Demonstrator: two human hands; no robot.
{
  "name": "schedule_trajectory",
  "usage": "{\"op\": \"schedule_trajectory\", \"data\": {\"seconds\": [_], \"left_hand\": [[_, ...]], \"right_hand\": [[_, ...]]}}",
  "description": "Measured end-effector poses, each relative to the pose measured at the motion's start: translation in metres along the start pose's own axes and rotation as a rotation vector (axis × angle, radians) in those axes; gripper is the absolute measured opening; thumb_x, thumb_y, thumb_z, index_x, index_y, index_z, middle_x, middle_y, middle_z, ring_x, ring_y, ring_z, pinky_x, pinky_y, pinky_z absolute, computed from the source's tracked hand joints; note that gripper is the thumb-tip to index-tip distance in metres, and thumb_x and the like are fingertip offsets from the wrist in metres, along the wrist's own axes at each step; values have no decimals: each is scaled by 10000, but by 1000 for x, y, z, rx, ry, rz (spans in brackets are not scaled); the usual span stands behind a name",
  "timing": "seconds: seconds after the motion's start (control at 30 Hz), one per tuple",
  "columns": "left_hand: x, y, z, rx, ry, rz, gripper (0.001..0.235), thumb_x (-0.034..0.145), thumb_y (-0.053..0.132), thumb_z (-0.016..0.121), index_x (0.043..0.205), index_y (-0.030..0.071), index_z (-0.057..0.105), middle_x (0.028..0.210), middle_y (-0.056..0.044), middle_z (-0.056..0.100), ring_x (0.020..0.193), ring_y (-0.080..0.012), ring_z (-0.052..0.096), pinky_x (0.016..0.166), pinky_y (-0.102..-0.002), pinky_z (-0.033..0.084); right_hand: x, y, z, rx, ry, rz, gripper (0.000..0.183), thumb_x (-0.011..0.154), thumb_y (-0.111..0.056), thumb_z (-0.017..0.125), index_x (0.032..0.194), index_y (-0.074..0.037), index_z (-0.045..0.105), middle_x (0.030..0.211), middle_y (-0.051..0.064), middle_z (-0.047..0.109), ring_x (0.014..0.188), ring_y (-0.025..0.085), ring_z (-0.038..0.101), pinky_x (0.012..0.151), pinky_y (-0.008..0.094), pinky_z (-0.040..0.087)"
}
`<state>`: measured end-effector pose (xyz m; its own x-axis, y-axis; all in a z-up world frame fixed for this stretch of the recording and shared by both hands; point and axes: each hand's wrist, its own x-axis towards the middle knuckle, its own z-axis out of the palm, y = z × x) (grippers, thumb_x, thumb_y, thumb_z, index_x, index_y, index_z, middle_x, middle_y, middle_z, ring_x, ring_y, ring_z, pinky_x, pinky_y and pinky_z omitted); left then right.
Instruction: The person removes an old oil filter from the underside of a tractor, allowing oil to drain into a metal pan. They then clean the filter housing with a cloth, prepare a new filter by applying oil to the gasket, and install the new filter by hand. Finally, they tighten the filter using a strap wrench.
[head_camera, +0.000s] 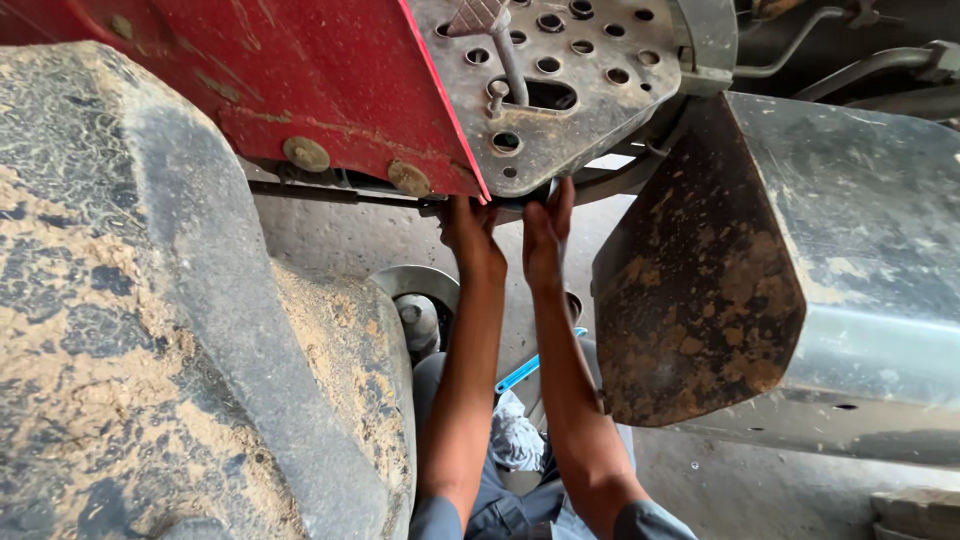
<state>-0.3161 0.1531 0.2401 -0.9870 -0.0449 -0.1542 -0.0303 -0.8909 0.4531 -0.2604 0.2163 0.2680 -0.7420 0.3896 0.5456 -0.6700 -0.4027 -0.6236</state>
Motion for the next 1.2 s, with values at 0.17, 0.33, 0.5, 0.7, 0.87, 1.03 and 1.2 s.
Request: {"op": "schedule_trajectory", "data": {"seconds": [0.17,0.33,0.5,0.7,0.87,1.03,1.2], "left_hand": [[-10,-5,-20,25,-42,97,530,986,505,623,1346,121,567,1246,-41,595,1145,-185,559,981,-433,492],[14,-19,-28,-301,-480,77,556,980,444,630,1446,174,495,1444,9,563,1307,-177,531,1096,-440,432],[16,-11,-15,-71,-132,23,578,994,462,612,1453,127,504,1394,-19,579,1245,-192,530,1013,-433,427],[-8,-4,-25,-142,-74,63,560,987,544,560,1415,185,516,1295,-17,615,1183,-184,574,987,-440,480],[5,7,-29,-374,-348,96,529,1012,541,577,1396,176,567,1325,-1,623,1192,-188,575,1018,-395,444],[17,2,-47,-543,-395,101,441,1115,544,563,1313,150,575,1219,-14,647,1134,-201,596,1040,-448,460],[24,-9,-59,-434,-291,89,410,1075,499,537,1294,153,576,1188,-9,683,1163,-198,609,1074,-460,450]], "right_hand": [[6,-6,-2,-74,96,91,581,1008,-159,652,1514,-32,396,1361,55,555,1205,144,552,995,297,463],[10,-3,-8,-272,256,229,478,1101,-310,539,1447,5,441,1265,73,560,1123,157,549,931,327,486],[9,-2,-2,-127,-81,-47,606,969,-204,694,1469,-90,370,1408,-5,494,1302,103,475,1123,254,374],[11,-2,-15,-369,148,165,522,1061,-241,615,1470,32,437,1321,131,541,1194,208,544,1008,344,465],[5,5,-14,-43,235,220,645,987,-263,566,1532,-118,252,1452,6,497,1311,152,513,1055,377,480],[2,3,-24,-198,-115,-29,737,1041,-195,688,1639,-68,278,1570,80,462,1438,194,451,1210,356,370],[15,0,-15,-343,273,274,575,1041,-310,555,1512,-9,426,1357,100,552,1203,193,546,966,363,497]]}}
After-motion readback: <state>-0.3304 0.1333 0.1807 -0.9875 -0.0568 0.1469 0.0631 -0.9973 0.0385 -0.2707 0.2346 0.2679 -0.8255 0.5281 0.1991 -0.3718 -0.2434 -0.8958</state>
